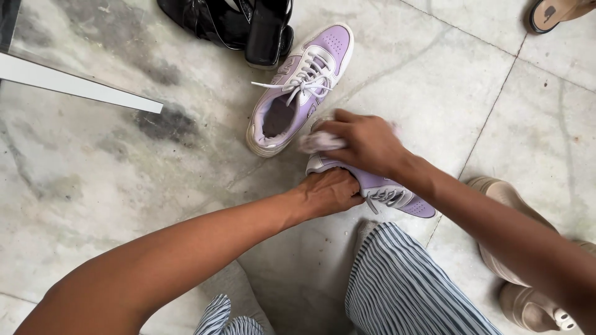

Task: The person removes several pairs of shoes from a shoe rack, wipes each pair with a cloth on the floor, and returns them to the rack. The person handles sneakers, sandals, and flip-flops one at a time.

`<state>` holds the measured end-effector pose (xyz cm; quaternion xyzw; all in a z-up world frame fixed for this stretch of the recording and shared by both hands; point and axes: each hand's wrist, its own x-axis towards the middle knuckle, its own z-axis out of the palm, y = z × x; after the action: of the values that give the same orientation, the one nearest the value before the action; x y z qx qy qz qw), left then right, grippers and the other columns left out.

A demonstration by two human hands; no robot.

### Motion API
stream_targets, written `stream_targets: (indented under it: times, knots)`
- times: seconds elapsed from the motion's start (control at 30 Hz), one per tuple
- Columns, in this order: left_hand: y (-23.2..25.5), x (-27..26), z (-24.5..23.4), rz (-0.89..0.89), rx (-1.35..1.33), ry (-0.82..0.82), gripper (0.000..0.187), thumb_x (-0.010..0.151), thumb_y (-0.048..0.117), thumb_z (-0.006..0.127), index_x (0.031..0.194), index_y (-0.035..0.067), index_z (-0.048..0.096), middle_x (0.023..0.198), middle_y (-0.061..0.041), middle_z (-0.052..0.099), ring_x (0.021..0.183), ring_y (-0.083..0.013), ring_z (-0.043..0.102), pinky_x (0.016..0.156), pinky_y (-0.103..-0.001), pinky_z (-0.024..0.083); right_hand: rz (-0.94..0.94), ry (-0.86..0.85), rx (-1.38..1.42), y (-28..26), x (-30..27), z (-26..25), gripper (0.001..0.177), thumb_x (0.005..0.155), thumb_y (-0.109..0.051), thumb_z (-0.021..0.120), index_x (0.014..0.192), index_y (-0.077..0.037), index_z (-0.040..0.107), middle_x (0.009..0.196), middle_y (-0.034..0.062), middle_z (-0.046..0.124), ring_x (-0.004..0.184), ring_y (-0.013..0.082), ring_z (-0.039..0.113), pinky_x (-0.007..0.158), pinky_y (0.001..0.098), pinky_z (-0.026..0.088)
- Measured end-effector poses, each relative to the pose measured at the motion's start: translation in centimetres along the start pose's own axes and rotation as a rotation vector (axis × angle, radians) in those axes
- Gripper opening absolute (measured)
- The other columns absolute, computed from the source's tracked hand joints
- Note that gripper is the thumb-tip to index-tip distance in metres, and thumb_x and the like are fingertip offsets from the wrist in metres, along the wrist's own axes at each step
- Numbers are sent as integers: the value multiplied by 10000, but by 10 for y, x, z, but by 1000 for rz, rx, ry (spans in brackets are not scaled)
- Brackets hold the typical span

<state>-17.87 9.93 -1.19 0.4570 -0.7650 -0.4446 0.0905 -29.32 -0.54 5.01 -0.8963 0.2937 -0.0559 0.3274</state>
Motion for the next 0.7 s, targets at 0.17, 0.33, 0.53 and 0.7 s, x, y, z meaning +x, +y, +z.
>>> stream_targets:
  times: [0.17, 0.33, 0.53, 0.7]
  knots:
    - [0, -2, 4, -50, 38, -73, 366, 952, 421, 573, 1066, 123, 753, 1084, -112, 747, 1003, -302, 710, 838, -495, 580, -225, -210, -101, -20, 52, 24, 347, 843, -263, 792, 1182, -204, 747, 1149, 63, 682, 736, 240, 716, 601, 397, 577]
    - [-8, 3, 7, 93, 131, 42, 347, 943, 386, 597, 901, 85, 764, 874, -145, 744, 823, -326, 727, 728, -481, 589, -339, -24, -90, 7, 47, 7, 538, 680, -287, 815, 1213, -236, 756, 1012, 73, 701, 788, 258, 713, 679, 398, 592]
    - [-12, 20, 8, 144, 189, 91, 373, 926, 386, 618, 789, 70, 763, 748, -170, 717, 700, -341, 724, 667, -461, 589, 77, 10, -258, 57, 12, -30, 435, 871, -304, 785, 1285, -186, 717, 952, 107, 699, 739, 277, 697, 687, 413, 584]
    - [-16, 12, 10, 156, 81, 147, 358, 902, 383, 619, 833, 65, 768, 773, -167, 732, 715, -360, 721, 639, -487, 584, 773, -93, -119, 47, -18, -74, 350, 997, -316, 662, 1337, -238, 679, 893, 79, 786, 626, 256, 720, 584, 373, 570]
